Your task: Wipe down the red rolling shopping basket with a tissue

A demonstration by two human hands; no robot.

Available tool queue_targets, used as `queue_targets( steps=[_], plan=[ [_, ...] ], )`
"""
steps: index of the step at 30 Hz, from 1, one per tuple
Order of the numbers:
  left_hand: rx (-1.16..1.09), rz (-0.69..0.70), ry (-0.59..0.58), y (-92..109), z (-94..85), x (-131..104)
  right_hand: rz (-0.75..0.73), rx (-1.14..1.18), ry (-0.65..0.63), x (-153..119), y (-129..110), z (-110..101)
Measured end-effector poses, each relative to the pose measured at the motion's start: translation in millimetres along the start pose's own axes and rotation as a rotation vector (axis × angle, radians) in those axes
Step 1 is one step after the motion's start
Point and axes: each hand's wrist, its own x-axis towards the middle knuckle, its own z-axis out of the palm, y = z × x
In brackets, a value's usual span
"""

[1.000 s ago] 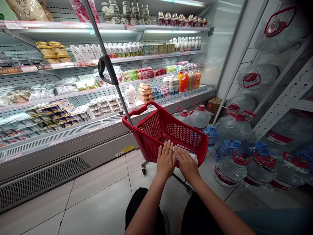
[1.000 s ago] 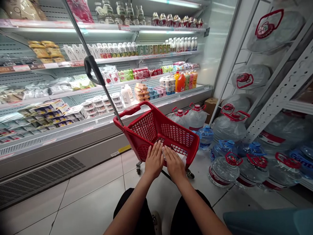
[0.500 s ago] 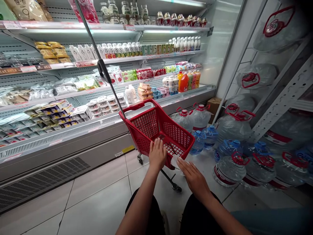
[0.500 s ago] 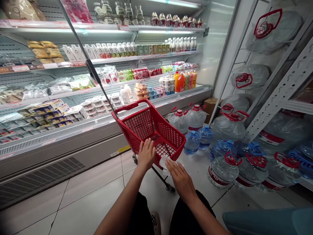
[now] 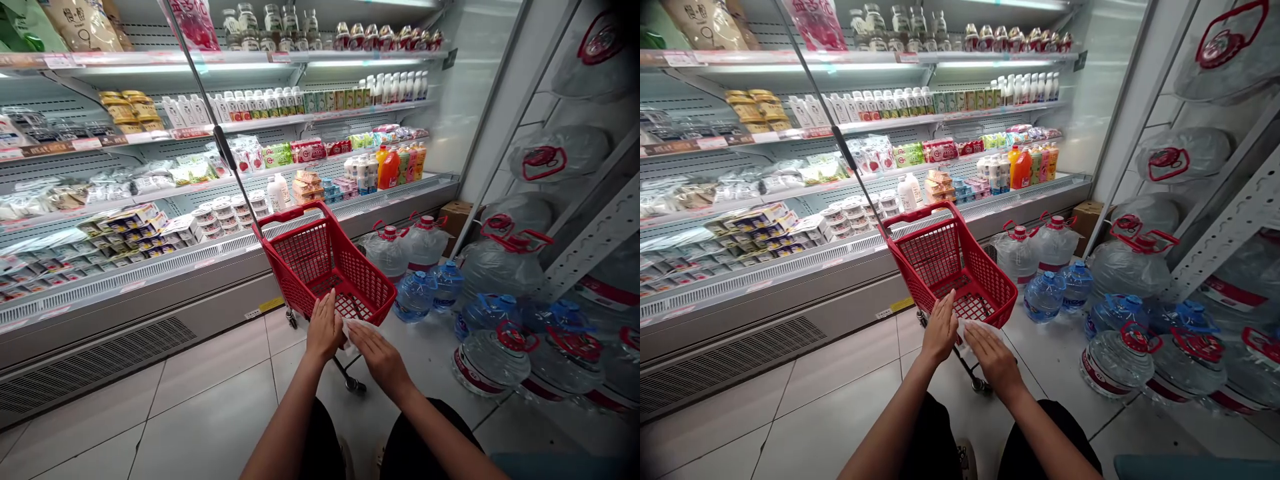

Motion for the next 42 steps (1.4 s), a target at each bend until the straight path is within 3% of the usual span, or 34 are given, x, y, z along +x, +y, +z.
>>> queue_targets(
  steps=[6,8,10,15,17,20,23,25,27,34,38,42],
  plan=[
    [0.041,0.019,0.007,-14,-11.0,-12,0.057,-0.049,-0.040,-12,92,-19],
    [0.054,0.015,0.021,-15,-11.1,-14,0.103,-0.055,-0.039,-8,108,-19],
    [0.067,0.007,0.033,-14,-8.7,-15,0.114,-0.037,-0.030,-1,96,-9],
    [0.148,-0.011,0.066,-14,-1.4,-18,-0.001,0.068,-0.038,21,3,26],
    [0.190,-0.005,0.090,-17,-2.7,-22,-0.031,0.098,-0.041,26,-14,29],
    [0.247,0.012,0.105,-25,-8.9,-29,-0.071,0.133,-0.066,27,7,17],
    [0.284,0.016,0.092,-30,-14.6,-34,-0.014,0.105,-0.085,26,48,2],
    [0.297,0.013,0.086,-32,-16.6,-34,0.036,0.076,-0.079,25,62,-2],
    [0.307,0.008,0.088,-34,-18.0,-35,0.065,0.066,-0.072,25,60,-2],
    [0.333,-0.075,0.065,-62,-34.9,-44,-0.003,0.111,-0.079,28,6,0],
    [0.338,-0.210,0.081,-80,-46.5,-42,-0.089,0.149,-0.122,33,13,-4],
    [0.365,-0.273,0.169,-61,-34.7,-50,-0.104,0.109,-0.083,29,27,1]
  ],
)
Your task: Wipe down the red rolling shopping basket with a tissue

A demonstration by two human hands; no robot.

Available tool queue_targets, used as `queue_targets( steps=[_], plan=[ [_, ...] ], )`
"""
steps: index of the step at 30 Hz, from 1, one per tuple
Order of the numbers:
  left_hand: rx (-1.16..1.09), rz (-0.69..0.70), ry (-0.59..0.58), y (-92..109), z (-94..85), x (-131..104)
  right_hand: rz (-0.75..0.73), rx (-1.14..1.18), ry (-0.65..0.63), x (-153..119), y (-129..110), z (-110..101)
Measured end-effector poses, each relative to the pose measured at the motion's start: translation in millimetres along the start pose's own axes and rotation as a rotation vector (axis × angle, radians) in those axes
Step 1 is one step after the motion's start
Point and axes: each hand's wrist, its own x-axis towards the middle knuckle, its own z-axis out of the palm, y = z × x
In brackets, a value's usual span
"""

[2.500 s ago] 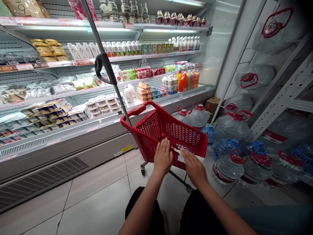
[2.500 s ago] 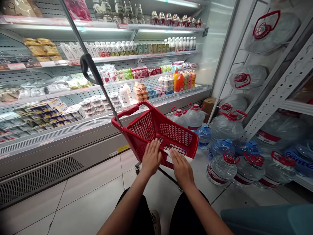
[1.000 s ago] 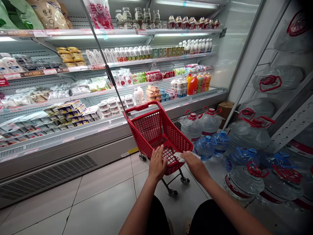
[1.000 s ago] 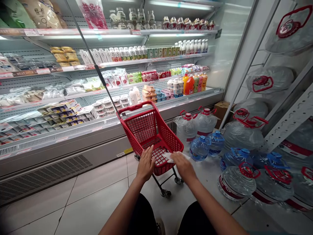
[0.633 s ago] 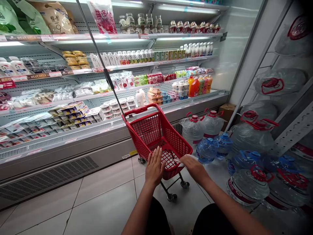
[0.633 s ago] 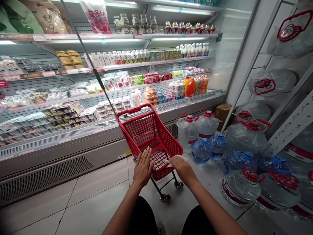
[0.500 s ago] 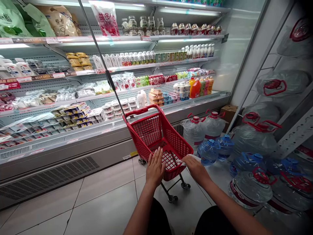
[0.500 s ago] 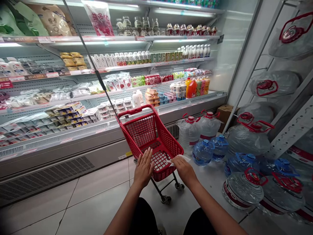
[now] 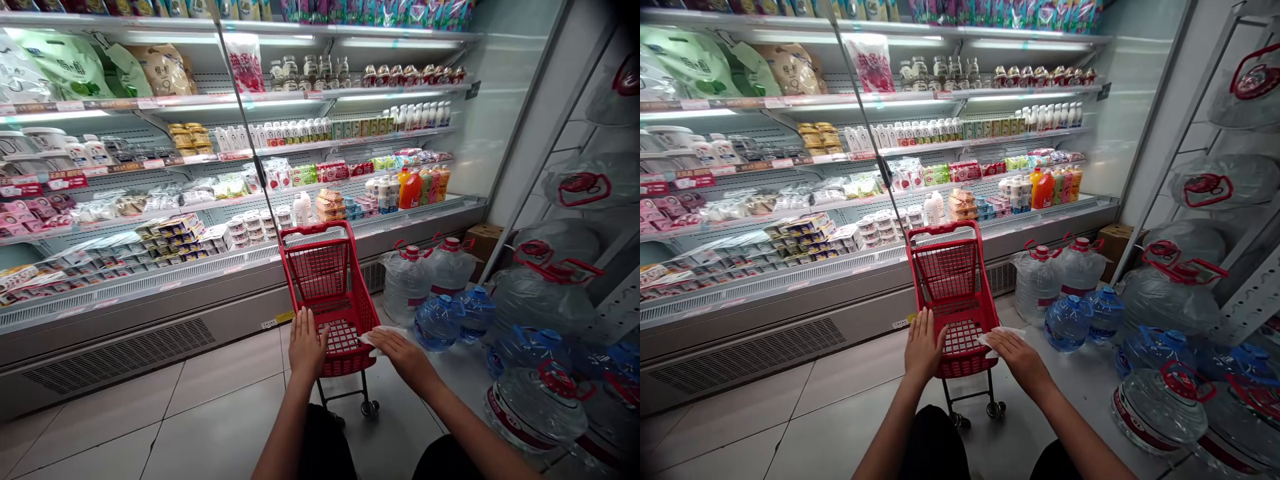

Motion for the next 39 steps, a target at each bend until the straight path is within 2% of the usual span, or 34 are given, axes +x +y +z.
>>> queue_targets(
  steps=[4,7,13,17,23,25,27,29,32,34,36,39],
  plan=[
    [-0.021,0.177,0.033,43,8.5,-35,0.089,-0.042,0.058,-3,-22,19],
    [-0.002,0.219,0.051,57,9.1,-49,0.101,-0.016,0.033,1,-38,24],
    [-0.001,0.292,0.047,42,0.8,-43,0.084,0.073,-0.024,11,-32,6],
    [0.005,0.309,0.023,30,-6.2,-41,0.055,0.084,-0.028,11,-36,2],
    [0.028,0.270,0.021,-7,-12.4,-43,-0.162,0.097,-0.024,13,-19,-7],
    [0.019,0.235,0.025,-12,-10.5,-42,-0.163,0.085,-0.013,14,-20,-6],
    [-0.002,0.173,0.034,-8,-7.9,-41,-0.123,0.073,0.002,12,-33,1],
    [-0.042,0.120,0.033,6,-6.3,-40,-0.084,0.057,0.020,8,-52,11],
    [-0.151,0.159,-0.025,32,-8.1,-43,-0.114,0.056,0.043,1,-68,21],
    [-0.228,0.182,-0.061,43,-11.0,-47,-0.179,0.081,0.016,2,-58,18],
    [-0.292,0.177,-0.080,44,-13.6,-50,-0.196,0.101,-0.033,9,-34,9],
    [-0.350,0.197,-0.120,36,-14.8,-52,-0.090,0.099,-0.072,24,4,-4]
  ],
)
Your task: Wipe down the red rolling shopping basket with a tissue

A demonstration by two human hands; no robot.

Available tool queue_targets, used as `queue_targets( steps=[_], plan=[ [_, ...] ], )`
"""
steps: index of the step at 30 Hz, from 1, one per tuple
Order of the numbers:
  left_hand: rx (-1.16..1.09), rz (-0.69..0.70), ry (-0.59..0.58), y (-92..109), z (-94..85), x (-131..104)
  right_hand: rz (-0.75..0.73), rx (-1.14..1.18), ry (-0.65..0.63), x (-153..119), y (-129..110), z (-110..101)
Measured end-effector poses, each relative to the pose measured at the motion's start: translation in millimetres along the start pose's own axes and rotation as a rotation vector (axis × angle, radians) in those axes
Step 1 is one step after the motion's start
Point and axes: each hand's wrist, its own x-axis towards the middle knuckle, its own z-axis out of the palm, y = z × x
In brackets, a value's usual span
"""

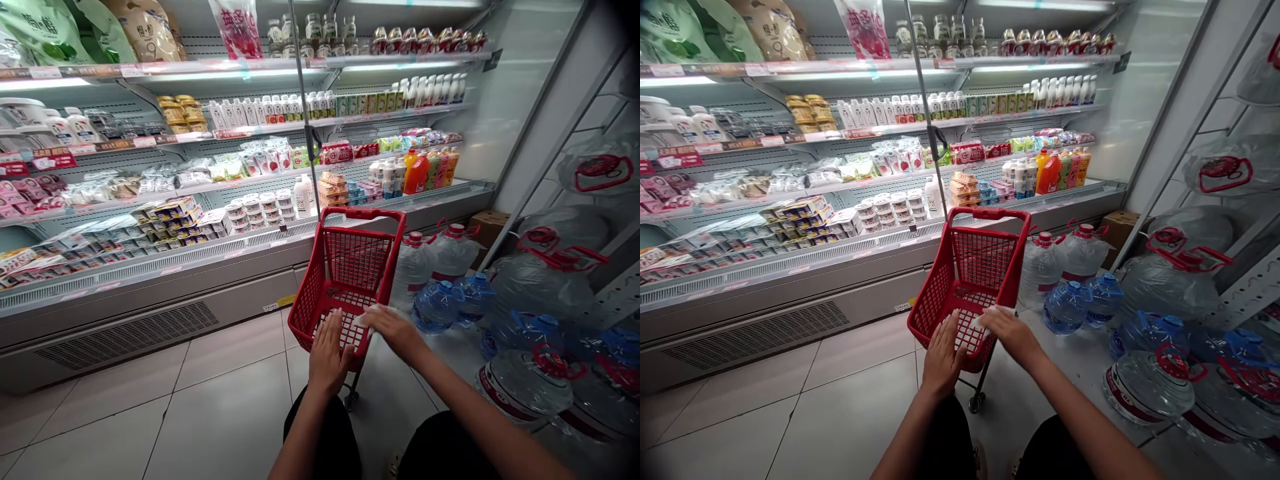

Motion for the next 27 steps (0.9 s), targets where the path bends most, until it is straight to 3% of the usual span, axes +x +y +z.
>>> queue_targets(
  steps=[3,9,12,16,19,23,25,27],
  plan=[
    [-0.017,-0.034,-0.022,-11,-4.0,2,0.105,0.025,0.006,6,15,-3],
    [0.026,-0.193,-0.024,-29,-17.1,13,0.113,0.168,-0.007,5,-9,9],
    [0.056,-0.225,-0.023,-23,-17.9,17,0.073,0.151,-0.003,12,-23,14],
    [0.106,-0.122,0.010,-8,-9.2,16,0.001,0.089,-0.020,21,-30,17],
    [0.180,-0.083,0.042,-12,-7.2,11,0.000,0.034,-0.030,17,-9,7],
    [0.252,-0.097,0.055,-27,-14.1,8,0.121,-0.086,0.051,3,36,-13],
    [0.284,-0.121,0.077,-27,-16.6,10,0.158,-0.112,0.086,-1,41,-13],
    [0.314,-0.128,0.120,-20,-15.9,12,0.161,-0.102,0.091,0,25,-4]
  ],
)
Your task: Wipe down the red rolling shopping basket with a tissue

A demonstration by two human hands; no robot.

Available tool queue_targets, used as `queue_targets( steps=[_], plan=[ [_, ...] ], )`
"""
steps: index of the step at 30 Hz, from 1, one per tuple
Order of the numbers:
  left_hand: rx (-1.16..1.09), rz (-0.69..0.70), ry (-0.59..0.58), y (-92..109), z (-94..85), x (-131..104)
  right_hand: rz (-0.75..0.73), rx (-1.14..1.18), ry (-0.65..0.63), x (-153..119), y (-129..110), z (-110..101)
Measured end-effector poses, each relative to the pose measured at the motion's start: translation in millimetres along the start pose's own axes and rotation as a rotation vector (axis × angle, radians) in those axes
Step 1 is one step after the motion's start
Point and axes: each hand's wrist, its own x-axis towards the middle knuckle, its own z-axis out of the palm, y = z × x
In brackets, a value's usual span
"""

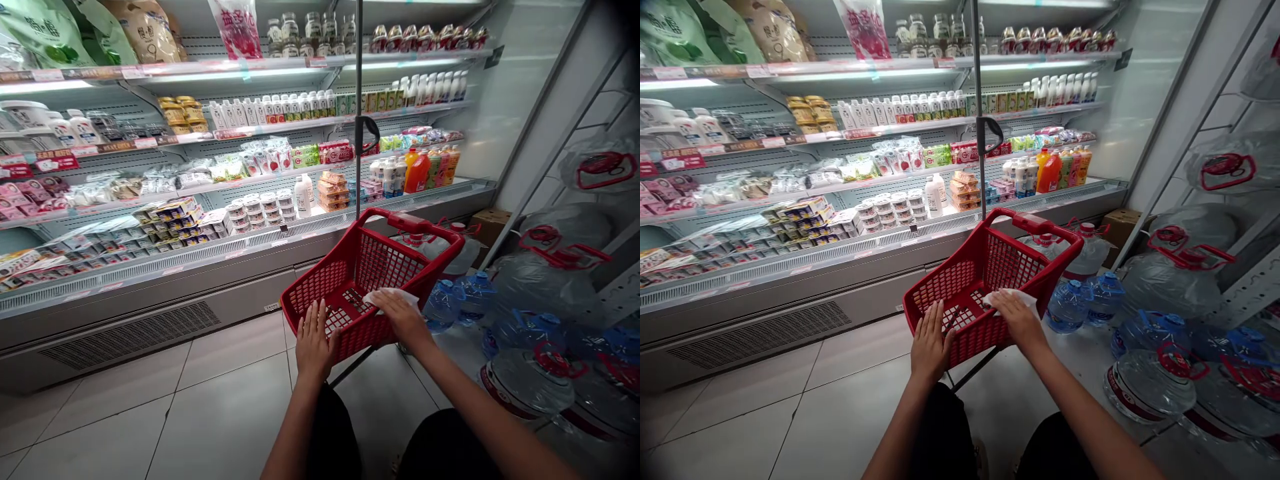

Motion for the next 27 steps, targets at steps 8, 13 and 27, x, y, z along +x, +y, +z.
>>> queue_targets(
  steps=[8,13,27],
  plan=[
    [-0.040,0.153,0.005,30,-3.0,-7,-0.145,0.016,-0.079,-5,-53,9],
    [-0.037,0.115,-0.015,7,-7.3,-5,0.014,-0.137,-0.005,-20,37,-51],
    [-0.071,0.225,-0.015,40,2.7,5,-0.066,-0.077,-0.026,-16,-7,-35]
  ],
)
